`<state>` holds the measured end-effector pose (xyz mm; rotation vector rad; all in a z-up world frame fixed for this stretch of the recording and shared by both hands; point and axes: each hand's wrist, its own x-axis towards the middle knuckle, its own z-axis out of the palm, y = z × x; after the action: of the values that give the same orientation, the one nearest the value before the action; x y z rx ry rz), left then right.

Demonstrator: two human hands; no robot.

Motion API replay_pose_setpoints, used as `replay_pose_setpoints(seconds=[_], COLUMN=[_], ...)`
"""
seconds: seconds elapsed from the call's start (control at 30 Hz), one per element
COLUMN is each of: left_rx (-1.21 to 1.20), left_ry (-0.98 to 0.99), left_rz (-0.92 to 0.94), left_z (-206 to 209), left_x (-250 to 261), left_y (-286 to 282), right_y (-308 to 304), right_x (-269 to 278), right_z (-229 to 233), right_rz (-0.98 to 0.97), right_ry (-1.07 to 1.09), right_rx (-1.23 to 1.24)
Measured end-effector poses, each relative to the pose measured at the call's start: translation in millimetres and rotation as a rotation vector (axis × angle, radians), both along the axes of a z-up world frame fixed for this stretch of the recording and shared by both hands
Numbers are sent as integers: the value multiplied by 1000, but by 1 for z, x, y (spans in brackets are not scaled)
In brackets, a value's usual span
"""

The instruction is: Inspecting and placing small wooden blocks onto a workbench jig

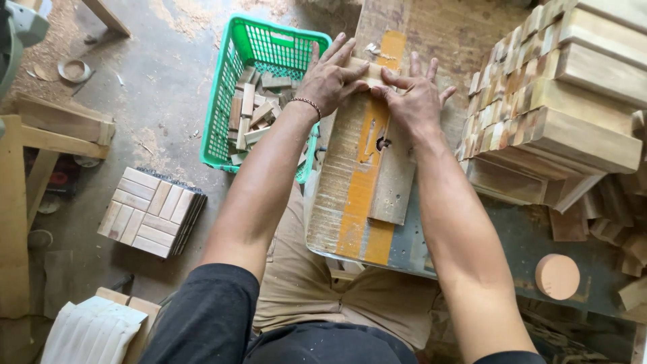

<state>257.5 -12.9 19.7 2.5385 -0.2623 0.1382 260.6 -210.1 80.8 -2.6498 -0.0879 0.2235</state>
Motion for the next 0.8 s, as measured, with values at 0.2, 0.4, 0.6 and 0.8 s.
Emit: replay_pose_setpoints(seconds=[0.2,0.4,0.6,0.8], left_rx=[50,-582,-1397,-1557], left_ry=[-295,398,455,297], left_rz=[24,4,-47,139], left_z=[-16,94,85,80], left_x=[-1,-118,-223,-271], left_y=[10,11,33,40], right_y=[-13,-33,-42,-44], right_x=[-23,-102,-180,-200], right_z=[1,51,33,-24], right_rz=[351,324,-75,-173], right_ry=[-214,-74,147,305], right_rx=[-22,816,1110,1418])
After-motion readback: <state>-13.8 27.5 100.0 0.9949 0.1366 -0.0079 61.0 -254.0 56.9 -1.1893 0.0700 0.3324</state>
